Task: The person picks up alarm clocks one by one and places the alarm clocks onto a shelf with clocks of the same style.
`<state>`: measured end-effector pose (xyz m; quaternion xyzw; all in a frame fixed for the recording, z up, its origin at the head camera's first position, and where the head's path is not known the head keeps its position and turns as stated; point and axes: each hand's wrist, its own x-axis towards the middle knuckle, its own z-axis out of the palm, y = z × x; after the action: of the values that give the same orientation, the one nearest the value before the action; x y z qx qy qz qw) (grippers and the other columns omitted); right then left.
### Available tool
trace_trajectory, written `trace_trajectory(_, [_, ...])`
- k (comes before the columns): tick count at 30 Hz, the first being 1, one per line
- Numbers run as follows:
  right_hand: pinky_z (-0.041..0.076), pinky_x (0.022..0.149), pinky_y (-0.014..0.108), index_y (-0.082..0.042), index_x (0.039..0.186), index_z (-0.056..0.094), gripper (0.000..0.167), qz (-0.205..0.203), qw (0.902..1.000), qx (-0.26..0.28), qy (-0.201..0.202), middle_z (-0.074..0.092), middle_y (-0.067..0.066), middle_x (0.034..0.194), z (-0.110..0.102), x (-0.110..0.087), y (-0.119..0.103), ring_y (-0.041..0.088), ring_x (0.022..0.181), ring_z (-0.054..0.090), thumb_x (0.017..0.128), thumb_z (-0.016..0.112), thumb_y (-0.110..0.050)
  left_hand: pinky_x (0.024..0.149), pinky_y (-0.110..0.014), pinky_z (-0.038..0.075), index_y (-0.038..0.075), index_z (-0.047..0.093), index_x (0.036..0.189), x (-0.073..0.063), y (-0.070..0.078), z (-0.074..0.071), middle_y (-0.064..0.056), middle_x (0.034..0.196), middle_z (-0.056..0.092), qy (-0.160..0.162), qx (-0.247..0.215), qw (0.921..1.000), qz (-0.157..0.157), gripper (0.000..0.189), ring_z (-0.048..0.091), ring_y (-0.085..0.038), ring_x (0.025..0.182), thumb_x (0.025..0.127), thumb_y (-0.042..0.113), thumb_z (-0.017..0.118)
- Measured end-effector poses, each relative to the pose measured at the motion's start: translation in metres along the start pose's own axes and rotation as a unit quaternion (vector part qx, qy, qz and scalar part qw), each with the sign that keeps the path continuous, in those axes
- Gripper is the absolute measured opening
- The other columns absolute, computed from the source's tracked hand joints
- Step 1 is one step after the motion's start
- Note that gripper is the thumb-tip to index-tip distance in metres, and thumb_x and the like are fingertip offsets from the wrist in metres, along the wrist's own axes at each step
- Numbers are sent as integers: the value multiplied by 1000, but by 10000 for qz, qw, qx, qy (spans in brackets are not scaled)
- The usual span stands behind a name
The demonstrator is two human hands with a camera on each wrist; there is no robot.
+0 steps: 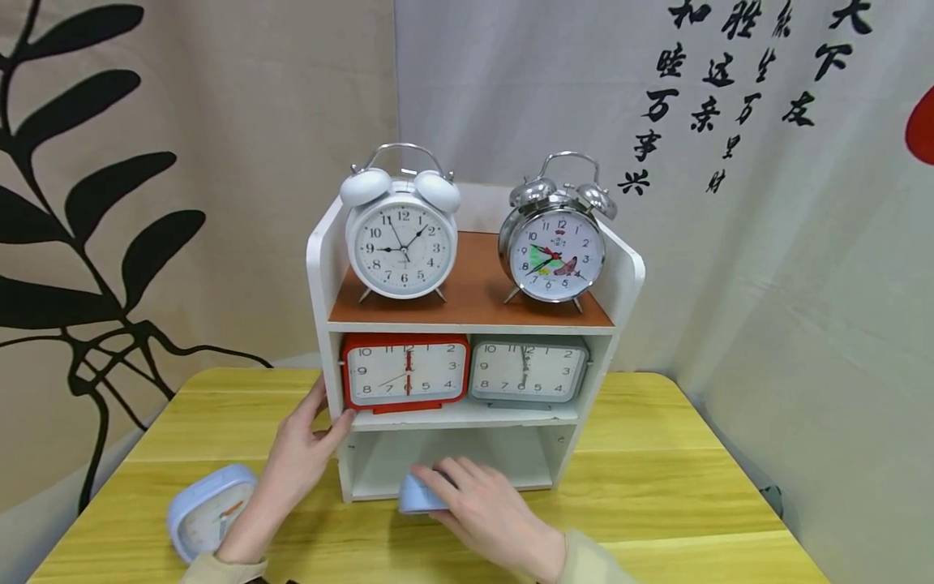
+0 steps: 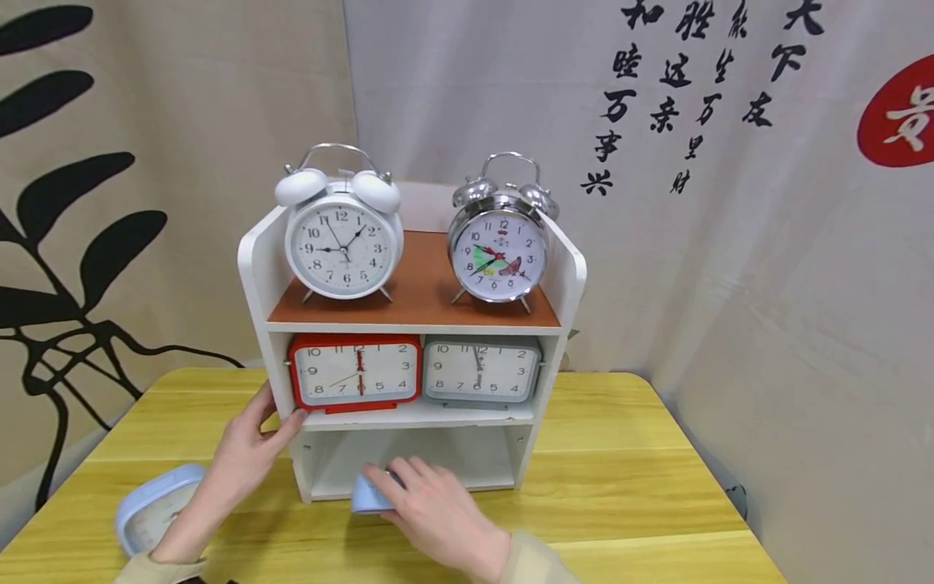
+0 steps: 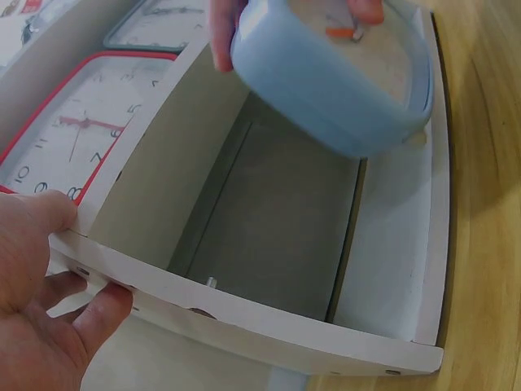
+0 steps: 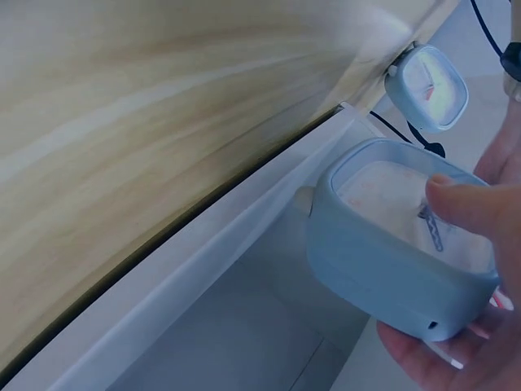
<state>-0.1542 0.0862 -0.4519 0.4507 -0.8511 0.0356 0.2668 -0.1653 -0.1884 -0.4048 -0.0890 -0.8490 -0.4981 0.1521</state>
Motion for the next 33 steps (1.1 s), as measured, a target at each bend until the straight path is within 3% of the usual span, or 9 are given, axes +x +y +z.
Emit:
trace_trajectory(17, [62, 80, 19, -24, 145, 56, 68, -162, 9989, -441, -19, 67, -9, 113, 23, 33, -4, 8, 98, 67, 86, 87, -39, 89, -43, 69, 7, 27, 167, 0, -1, 0, -30, 160, 47, 4, -41, 10000, -6, 69, 53, -50, 142, 107, 14, 60])
trace_trajectory(24, [62, 74, 18, -24, 145, 55, 68, -107, 9995, -287, -89, 68, -9, 112, 29, 40, -3, 9, 94, 68, 86, 87, -38, 88, -42, 69, 8, 28, 166, 0, 0, 1, -31, 158, 49, 30, -102, 9999, 28, 68, 54, -48, 142, 107, 15, 60])
trace_trajectory(33, [62, 77, 18, -24, 147, 53, 69, -41, 9991, -327, -272, 70, -8, 115, 33, 45, -1, 8, 96, 70, 88, 85, -40, 88, -40, 69, 7, 28, 166, -1, -1, 1, -31, 157, 50, 14, -98, 10000, -1, 68, 54, -47, 141, 107, 14, 60])
